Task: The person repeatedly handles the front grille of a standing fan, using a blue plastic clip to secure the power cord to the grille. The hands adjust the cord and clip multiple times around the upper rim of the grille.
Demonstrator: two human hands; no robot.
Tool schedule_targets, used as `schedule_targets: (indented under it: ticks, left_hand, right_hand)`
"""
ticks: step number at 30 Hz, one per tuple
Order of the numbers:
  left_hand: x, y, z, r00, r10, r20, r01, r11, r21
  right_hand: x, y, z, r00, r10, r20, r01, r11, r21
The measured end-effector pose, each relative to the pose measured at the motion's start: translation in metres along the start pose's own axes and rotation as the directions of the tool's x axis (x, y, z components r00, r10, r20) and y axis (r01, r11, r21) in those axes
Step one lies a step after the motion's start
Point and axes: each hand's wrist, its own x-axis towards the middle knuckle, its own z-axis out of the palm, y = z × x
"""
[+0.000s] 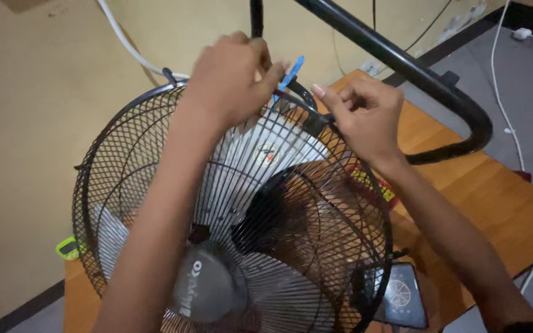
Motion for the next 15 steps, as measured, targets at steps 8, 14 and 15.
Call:
schedule_targets:
  ticks: [8, 14, 15]
  left_hand:
    - [0.019, 0.008, 0.013, 0.878, -0.332, 0.343, 0.355, 0.935, -0.005]
    - [0.02, -0.004, 0.028, 0.9, -0.34, 0.273, 0.356, 0.934, -0.011]
    - [0.021, -0.006, 0.03, 0.91, -0.331, 0.248, 0.346, 0.938, -0.017]
  right_hand:
    - [0.001, 0.002, -0.003, 0.997, -0.079, -0.003, 0.078, 0.99, -0.116]
    - [0.002, 0.003, -0.002, 0.999, -0.051, -0.016, 0.05, 0.994, -0.096]
    - [0.002, 0.003, -0.001, 0.999, -0.046, -0.02, 0.045, 0.995, -0.087]
